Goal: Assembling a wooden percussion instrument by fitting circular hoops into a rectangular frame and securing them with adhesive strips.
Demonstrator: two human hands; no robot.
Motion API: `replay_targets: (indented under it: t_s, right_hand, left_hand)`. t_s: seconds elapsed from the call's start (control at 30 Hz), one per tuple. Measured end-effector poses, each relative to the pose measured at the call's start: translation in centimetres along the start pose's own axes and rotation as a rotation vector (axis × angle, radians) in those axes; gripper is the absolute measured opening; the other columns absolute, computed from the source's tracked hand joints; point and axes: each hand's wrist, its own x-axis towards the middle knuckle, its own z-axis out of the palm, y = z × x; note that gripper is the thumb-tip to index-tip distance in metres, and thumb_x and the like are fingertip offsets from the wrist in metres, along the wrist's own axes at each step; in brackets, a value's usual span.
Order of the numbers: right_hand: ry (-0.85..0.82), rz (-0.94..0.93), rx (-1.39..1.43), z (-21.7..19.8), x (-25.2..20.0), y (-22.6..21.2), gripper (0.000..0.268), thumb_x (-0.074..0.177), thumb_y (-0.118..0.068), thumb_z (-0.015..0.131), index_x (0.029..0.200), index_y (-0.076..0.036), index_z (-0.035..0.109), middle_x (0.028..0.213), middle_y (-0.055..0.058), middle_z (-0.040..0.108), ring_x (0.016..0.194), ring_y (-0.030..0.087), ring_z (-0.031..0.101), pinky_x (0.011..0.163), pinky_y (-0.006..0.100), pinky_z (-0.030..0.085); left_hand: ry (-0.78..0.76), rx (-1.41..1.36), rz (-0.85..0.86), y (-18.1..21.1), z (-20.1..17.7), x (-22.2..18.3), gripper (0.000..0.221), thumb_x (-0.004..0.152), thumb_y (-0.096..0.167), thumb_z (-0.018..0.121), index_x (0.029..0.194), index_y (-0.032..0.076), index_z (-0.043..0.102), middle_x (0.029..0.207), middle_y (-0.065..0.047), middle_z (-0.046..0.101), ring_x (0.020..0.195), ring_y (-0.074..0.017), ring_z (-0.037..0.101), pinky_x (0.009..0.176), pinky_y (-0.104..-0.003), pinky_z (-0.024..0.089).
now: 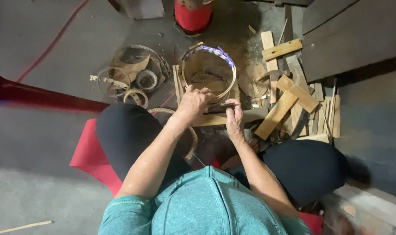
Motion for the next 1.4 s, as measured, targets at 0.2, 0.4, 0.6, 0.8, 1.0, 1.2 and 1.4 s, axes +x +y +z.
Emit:
replay_targets:
  t_s: [0.2,0.4,0.6,0.8,1.0,1.2,1.4]
  right_hand:
    - [-0.013,-0.017,-0.121,0.0,-0.3,2.8,0.033,0.094,-0.005,0.049,0.125,-0.009,0.059,0.114,0.022,0.067,0.114,0.040,0.064,0.101,0.053,0.048]
    - [-0.093,0.089,-0.129,1.0,-0.1,10.1,0.029,0.101,-0.019,0.049,0.126,-0.010,0.061,0.119,0.020,0.068,0.116,0.039,0.065,0.103,0.051,0.047]
    - [-0.079,0.071,-0.210,1.0,-0.4,4.7,0.051,0.105,-0.025,0.052,0.139,0.012,0.051,0.126,0.042,0.059,0.120,0.057,0.057,0.106,0.062,0.042]
    - [-0.098,0.109,-0.139,0.6,-0.5,3.7,0.025,0.103,-0.022,0.050,0.119,-0.012,0.067,0.109,0.014,0.073,0.110,0.036,0.069,0.097,0.050,0.050]
    - [-0.115,0.108,-0.181,0.2,-0.6,3.1,0.020,0.100,-0.023,0.051,0.111,-0.018,0.066,0.103,0.010,0.074,0.104,0.035,0.070,0.096,0.050,0.050]
    - [-0.165,0.143,-0.087,-0.2,-0.7,1.0,0.020,0.101,-0.023,0.053,0.112,-0.016,0.068,0.101,0.010,0.075,0.102,0.030,0.070,0.095,0.048,0.051]
    - [-0.193,0.170,-0.175,-0.1,-0.8,3.4,0.021,0.100,-0.026,0.064,0.117,-0.014,0.070,0.102,0.012,0.076,0.100,0.032,0.073,0.088,0.048,0.053]
  left_hand:
    - [0.100,0.152,0.034,2.2,-1.2,-0.4,0.030,0.073,0.037,0.085,0.099,0.024,0.076,0.094,0.001,0.074,0.080,-0.0235,0.071,0.090,-0.047,0.043]
    - [0.198,0.139,0.056,3.2,1.3,-0.4,0.009,0.084,0.028,0.069,0.093,0.028,0.072,0.089,0.007,0.070,0.074,-0.0180,0.066,0.078,-0.040,0.041]
    - [0.249,0.108,0.100,4.5,-0.2,-1.2,0.012,0.091,0.021,0.055,0.098,0.019,0.064,0.089,0.000,0.059,0.075,-0.0237,0.061,0.074,-0.041,0.037]
    - [0.278,0.106,0.094,4.7,0.8,-1.1,0.010,0.092,0.021,0.052,0.098,0.017,0.059,0.088,-0.003,0.058,0.076,-0.0270,0.062,0.075,-0.043,0.037]
    - [0.245,0.143,0.103,5.3,-0.6,-1.8,0.013,0.089,0.018,0.052,0.101,0.017,0.059,0.089,-0.003,0.059,0.078,-0.0266,0.062,0.077,-0.043,0.038]
    - [0.234,0.120,0.098,5.3,0.4,-1.7,0.016,0.088,0.017,0.051,0.102,0.016,0.057,0.090,-0.003,0.057,0.081,-0.0264,0.063,0.078,-0.043,0.038]
    - [0.269,0.103,0.087,5.5,0.0,-2.2,0.013,0.087,0.019,0.055,0.100,0.016,0.058,0.090,-0.002,0.056,0.080,-0.0253,0.062,0.079,-0.043,0.039]
